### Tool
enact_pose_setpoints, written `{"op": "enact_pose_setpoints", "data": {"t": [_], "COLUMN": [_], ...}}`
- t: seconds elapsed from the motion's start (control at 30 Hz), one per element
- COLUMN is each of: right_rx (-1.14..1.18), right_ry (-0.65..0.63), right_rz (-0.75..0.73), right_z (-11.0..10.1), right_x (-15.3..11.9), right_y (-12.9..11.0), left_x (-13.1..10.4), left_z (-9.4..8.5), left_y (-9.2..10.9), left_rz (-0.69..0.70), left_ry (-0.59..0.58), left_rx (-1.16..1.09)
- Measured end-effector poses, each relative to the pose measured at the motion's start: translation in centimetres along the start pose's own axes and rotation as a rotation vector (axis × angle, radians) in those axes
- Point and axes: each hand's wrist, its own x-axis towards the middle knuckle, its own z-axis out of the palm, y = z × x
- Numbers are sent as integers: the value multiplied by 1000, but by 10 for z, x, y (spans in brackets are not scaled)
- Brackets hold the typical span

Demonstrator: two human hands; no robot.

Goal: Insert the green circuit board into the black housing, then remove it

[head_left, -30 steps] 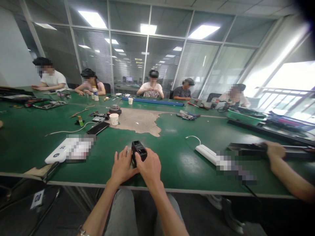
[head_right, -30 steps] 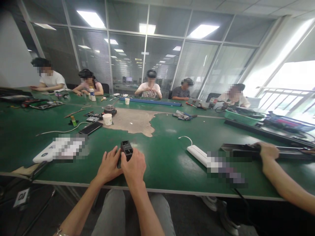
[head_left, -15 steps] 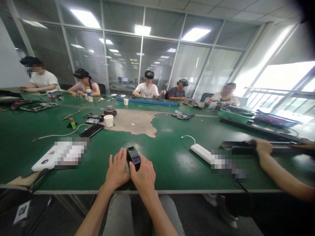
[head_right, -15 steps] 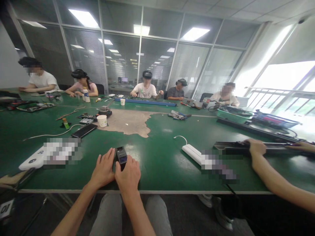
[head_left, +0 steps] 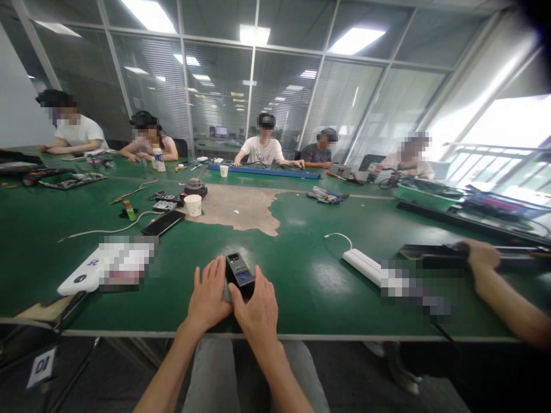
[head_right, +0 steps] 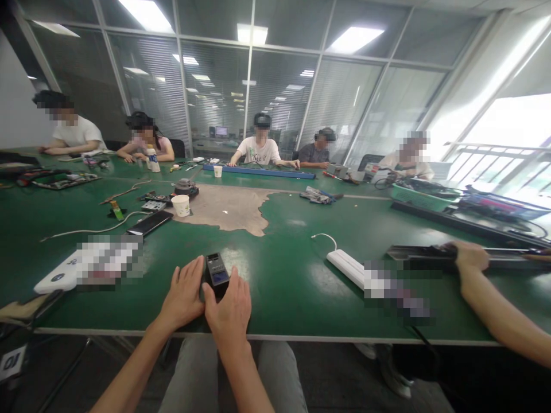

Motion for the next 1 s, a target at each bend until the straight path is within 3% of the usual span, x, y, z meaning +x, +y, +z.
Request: {"op": "enact_pose_setpoints", "data": {"t": [0.27, 0.53, 0.67, 0.83, 1.0], "right_rx": [14, 172, 199, 137, 71], "right_ry": [-63, 36, 133, 102, 59], "right_rz": [7, -14, 18, 93, 130], "right_z": [-6, -27, -39, -40, -34], "right_x": [11, 31, 40, 39, 34], "right_y": [-6, -14, 9, 47, 65], "left_x": [0, 1, 4, 4, 4], "left_z": [-1, -1, -2, 1, 2], "left_y": [1, 0, 1, 0, 0], "left_rz": [-2, 8, 5, 8, 7], "left_ry": [-2, -10, -17, -9, -14], "left_rx": [-28, -49, -37, -17, -2]}}
